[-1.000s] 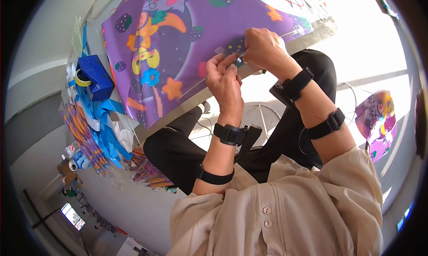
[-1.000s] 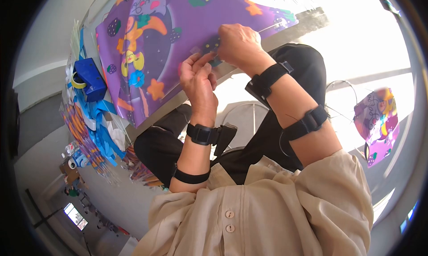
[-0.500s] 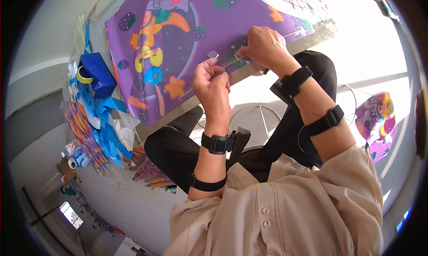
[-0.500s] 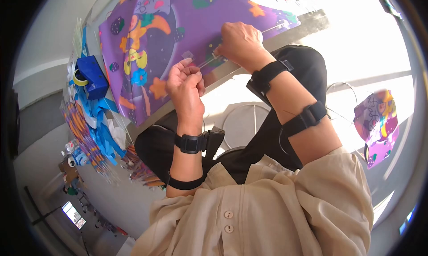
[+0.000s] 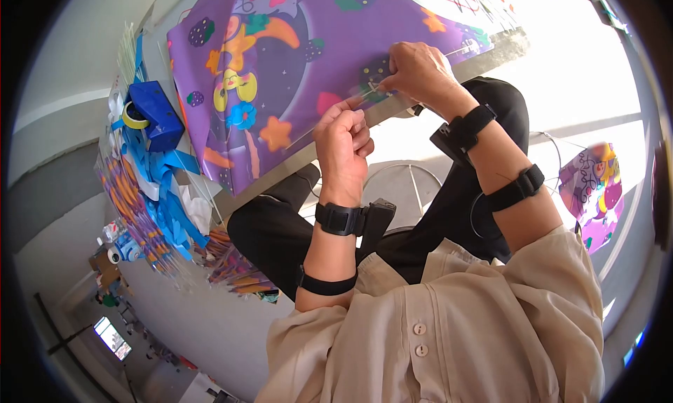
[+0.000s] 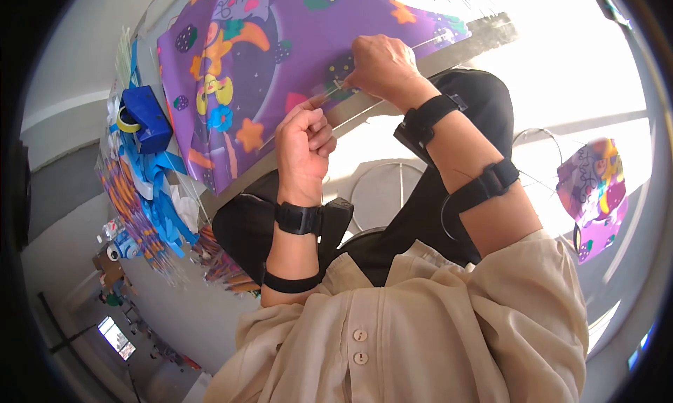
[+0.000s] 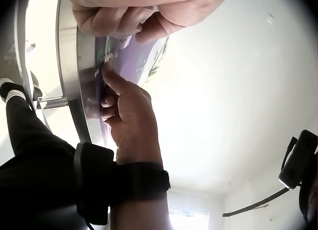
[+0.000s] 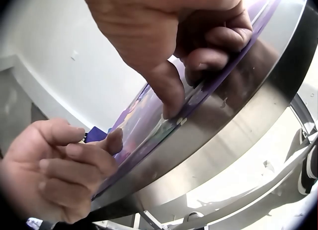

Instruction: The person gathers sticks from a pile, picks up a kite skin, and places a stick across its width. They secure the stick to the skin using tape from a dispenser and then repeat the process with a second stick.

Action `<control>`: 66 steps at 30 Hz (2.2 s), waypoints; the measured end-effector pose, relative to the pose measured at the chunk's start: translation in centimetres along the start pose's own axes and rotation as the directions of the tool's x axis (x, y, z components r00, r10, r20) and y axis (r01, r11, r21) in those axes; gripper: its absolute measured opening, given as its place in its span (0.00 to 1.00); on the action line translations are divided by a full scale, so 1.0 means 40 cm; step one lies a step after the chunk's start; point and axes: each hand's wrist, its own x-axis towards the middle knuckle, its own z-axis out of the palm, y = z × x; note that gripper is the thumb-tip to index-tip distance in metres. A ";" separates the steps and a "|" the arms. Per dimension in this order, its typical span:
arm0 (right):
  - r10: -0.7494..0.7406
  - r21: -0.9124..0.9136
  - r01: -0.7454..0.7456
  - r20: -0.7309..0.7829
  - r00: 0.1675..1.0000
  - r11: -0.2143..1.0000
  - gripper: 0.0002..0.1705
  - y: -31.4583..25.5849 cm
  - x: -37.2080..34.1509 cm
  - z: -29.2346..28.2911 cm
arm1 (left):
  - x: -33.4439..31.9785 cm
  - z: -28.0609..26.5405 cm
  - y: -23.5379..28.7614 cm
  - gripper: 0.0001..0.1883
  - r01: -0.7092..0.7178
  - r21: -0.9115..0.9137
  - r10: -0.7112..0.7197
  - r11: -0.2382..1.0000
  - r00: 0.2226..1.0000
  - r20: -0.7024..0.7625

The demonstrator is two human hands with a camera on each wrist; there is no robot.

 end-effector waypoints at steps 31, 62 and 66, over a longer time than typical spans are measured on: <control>-0.024 -0.038 0.025 0.027 0.999 0.999 0.24 -0.005 -0.001 -0.008 | 0.017 0.026 -0.035 0.14 -0.030 0.095 0.036 0.995 0.997 -0.066; 0.021 -0.158 -0.015 0.036 0.999 0.987 0.29 -0.036 -0.004 0.003 | 0.121 0.006 0.018 0.08 -0.339 0.835 0.461 0.433 0.879 0.118; 0.003 -0.148 -0.001 0.010 1.000 0.989 0.28 -0.033 -0.006 0.004 | 0.150 0.007 0.023 0.08 -0.357 0.839 0.432 0.411 0.886 0.166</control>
